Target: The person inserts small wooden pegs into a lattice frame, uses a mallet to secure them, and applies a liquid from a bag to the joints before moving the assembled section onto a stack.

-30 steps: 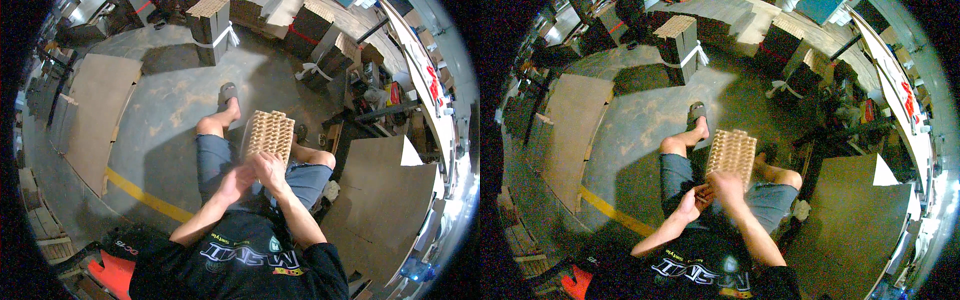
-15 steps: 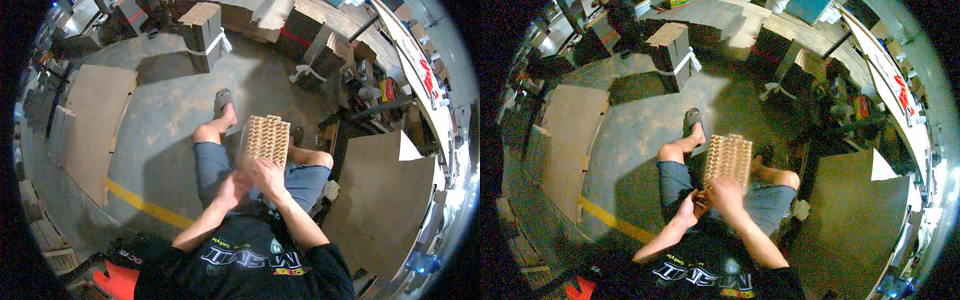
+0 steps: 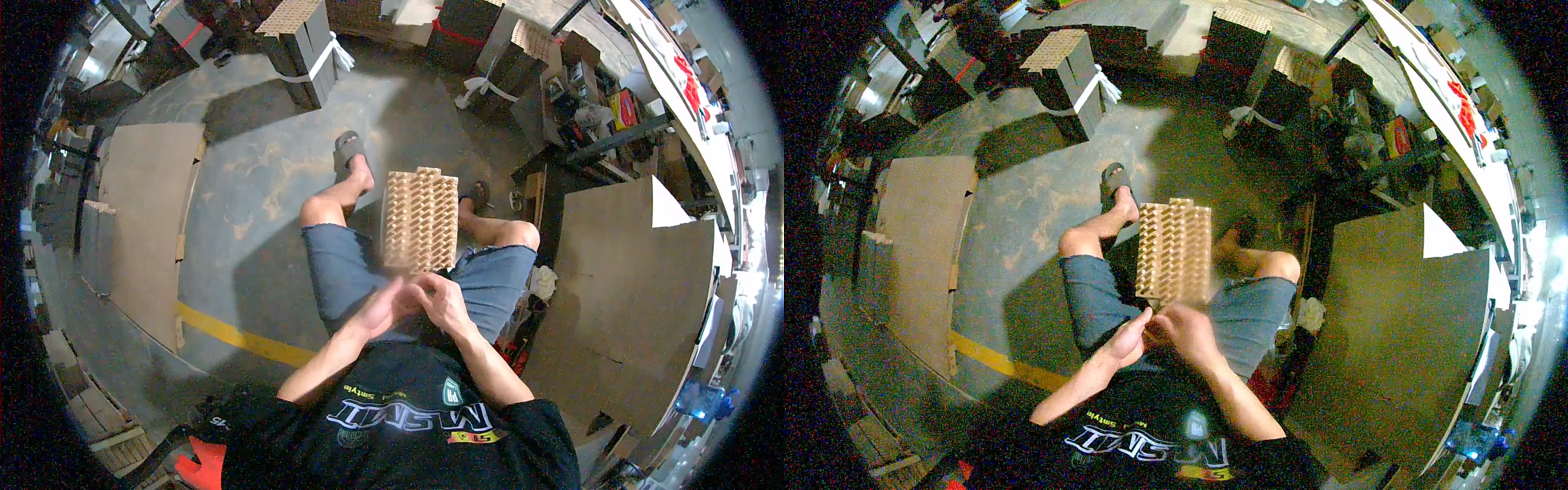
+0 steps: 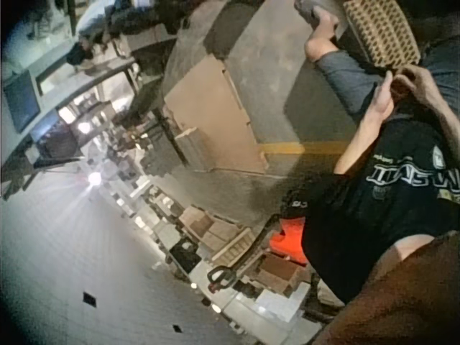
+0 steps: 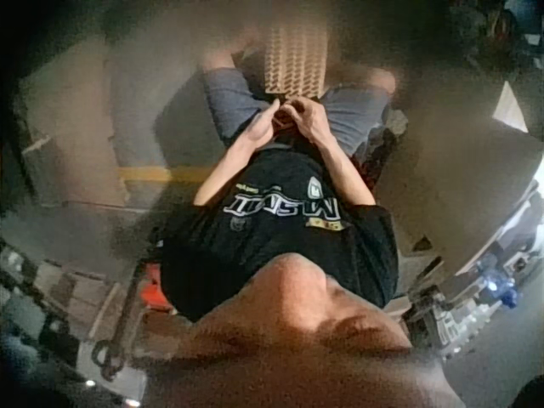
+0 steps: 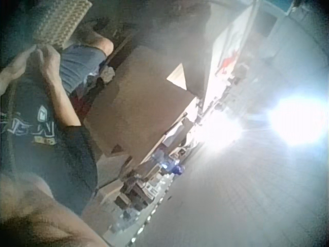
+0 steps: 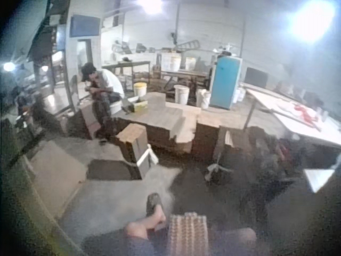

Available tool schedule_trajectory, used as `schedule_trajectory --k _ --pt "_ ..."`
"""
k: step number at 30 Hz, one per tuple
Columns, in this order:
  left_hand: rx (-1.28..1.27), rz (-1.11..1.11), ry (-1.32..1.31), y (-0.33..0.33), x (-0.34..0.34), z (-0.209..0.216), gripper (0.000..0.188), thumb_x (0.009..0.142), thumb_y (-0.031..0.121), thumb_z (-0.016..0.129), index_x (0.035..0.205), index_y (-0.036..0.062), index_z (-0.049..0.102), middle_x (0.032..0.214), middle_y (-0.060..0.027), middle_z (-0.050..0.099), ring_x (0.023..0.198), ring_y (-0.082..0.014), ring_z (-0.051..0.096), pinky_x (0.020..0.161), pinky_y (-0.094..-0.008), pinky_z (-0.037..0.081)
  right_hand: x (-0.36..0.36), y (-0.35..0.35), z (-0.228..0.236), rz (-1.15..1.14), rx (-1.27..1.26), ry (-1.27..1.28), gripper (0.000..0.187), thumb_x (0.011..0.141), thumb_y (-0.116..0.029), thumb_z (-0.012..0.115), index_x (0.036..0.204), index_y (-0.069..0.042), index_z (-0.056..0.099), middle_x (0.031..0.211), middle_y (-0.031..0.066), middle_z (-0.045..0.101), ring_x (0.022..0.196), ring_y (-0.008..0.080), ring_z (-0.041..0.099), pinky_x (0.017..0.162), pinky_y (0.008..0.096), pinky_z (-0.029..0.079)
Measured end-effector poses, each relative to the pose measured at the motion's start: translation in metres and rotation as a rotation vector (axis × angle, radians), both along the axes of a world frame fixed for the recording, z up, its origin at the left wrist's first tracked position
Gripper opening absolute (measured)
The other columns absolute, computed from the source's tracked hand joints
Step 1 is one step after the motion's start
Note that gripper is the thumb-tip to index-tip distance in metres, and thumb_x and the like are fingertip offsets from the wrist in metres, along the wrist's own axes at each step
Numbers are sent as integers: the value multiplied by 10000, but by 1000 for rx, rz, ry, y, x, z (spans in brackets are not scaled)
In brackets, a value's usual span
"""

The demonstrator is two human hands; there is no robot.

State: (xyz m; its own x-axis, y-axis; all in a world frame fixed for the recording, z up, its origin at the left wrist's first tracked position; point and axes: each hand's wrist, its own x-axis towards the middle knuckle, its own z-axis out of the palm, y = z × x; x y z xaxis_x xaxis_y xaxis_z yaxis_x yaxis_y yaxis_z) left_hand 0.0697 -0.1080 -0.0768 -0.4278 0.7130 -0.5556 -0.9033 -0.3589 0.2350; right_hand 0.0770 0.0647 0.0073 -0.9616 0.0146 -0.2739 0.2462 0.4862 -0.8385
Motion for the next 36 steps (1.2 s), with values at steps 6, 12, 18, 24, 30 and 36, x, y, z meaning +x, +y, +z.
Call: schedule_trajectory --k 6,12,18,24,30,36 --pt "-62 37 74 7 1 10 469 1078 445 421 1268 63 616 1214 -81 670 1100 -202 621 958 -360 501 -1 -2 0 -96 19 -8 169 902 -179 715 975 -27 703 890 144 710 803 239 688 745 345 549" --pt "-127 205 -61 9 2 -13 458 1070 426 439 1321 68 574 1222 -97 670 1062 -221 651 889 -361 523 -18 15 -10 -70 201 190 111 859 -70 735 961 -40 705 872 119 700 753 249 682 720 329 550" --pt "-179 197 -69 10 1 -20 505 1080 434 379 1305 31 584 1262 -119 666 1152 -258 633 1000 -422 496 -22 20 -8 108 364 232 87 827 -68 717 912 -64 697 842 121 682 778 296 664 718 375 540" --pt "-126 178 -23 12 -2 -14 511 1078 441 380 1300 26 580 1250 -125 669 1147 -250 639 1006 -419 498 -8 38 -27 -52 218 152 84 842 -73 736 904 -39 691 816 119 669 744 257 663 702 357 537" --pt "-141 166 -30 11 -5 -13 499 1080 430 377 1298 29 578 1225 -120 682 1126 -259 657 983 -420 516 -14 33 -27 58 388 267 120 858 -191 657 807 -82 665 781 150 661 765 372 649 667 494 495" --pt "-161 165 -44 14 -6 -2 487 1082 425 376 1326 53 573 1251 -106 676 1141 -255 644 1001 -416 507 -10 26 -39 220 689 429 87 803 -170 720 840 -173 641 761 -15 626 759 202 646 672 381 447"
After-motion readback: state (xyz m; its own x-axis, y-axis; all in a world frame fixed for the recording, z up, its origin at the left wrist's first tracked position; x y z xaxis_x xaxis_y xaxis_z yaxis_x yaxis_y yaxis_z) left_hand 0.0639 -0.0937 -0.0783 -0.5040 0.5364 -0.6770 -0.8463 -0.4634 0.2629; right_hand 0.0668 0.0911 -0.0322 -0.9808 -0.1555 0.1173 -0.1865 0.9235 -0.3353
